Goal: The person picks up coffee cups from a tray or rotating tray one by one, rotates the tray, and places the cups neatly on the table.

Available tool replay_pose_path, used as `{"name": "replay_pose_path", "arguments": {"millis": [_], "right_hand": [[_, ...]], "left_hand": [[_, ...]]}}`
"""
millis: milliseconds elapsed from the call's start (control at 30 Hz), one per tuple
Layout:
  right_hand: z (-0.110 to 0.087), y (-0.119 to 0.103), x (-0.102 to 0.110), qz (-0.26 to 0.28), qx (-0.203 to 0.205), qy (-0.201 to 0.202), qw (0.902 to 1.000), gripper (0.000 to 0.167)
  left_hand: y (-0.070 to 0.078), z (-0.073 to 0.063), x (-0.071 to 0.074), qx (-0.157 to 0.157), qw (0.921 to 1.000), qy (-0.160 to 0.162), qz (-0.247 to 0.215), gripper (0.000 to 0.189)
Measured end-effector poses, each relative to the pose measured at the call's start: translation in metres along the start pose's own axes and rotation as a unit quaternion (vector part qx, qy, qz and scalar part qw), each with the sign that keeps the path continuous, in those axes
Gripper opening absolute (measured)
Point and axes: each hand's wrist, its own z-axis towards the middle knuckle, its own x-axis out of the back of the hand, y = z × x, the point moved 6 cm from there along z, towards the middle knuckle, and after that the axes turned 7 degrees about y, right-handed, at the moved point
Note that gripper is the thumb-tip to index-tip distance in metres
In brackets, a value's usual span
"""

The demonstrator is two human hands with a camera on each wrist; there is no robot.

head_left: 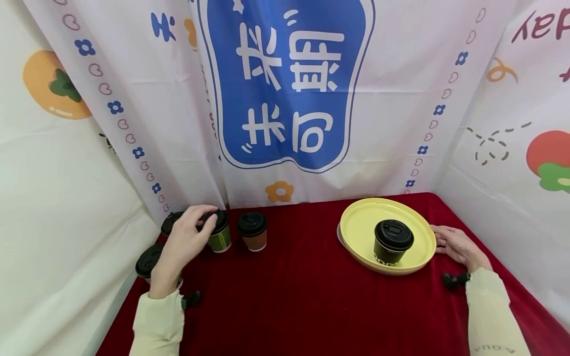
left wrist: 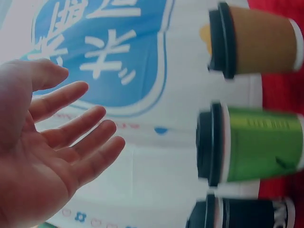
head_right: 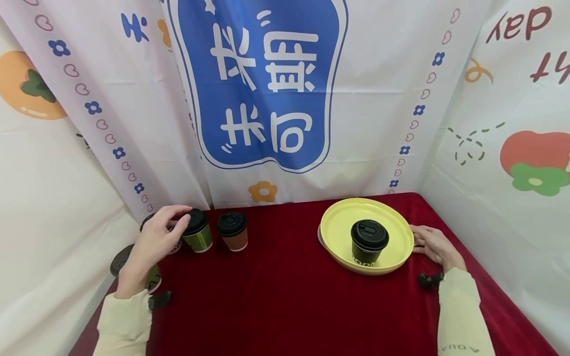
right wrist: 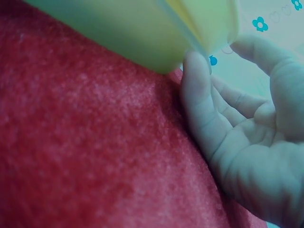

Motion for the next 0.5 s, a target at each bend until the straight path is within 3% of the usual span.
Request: {"name": "replay_pose_path", "arguments": {"millis": [267, 500], "right_hand": [[0.001, 0.001, 0.001, -0.004, 0.003, 0.008, 1.0, 0.025], [0.0, 0.001, 0.0, 0.005, 0.001, 0.005, 1.0, 0.025]], "left_hand": [[0.031, 0.013, -0.033, -0.025, 0.9985, -0.001, -0.049, 0.028], [0.047, 0.025, -0.06, -0.002, 0.9952, -0.013, -0.097, 0.027]]}}
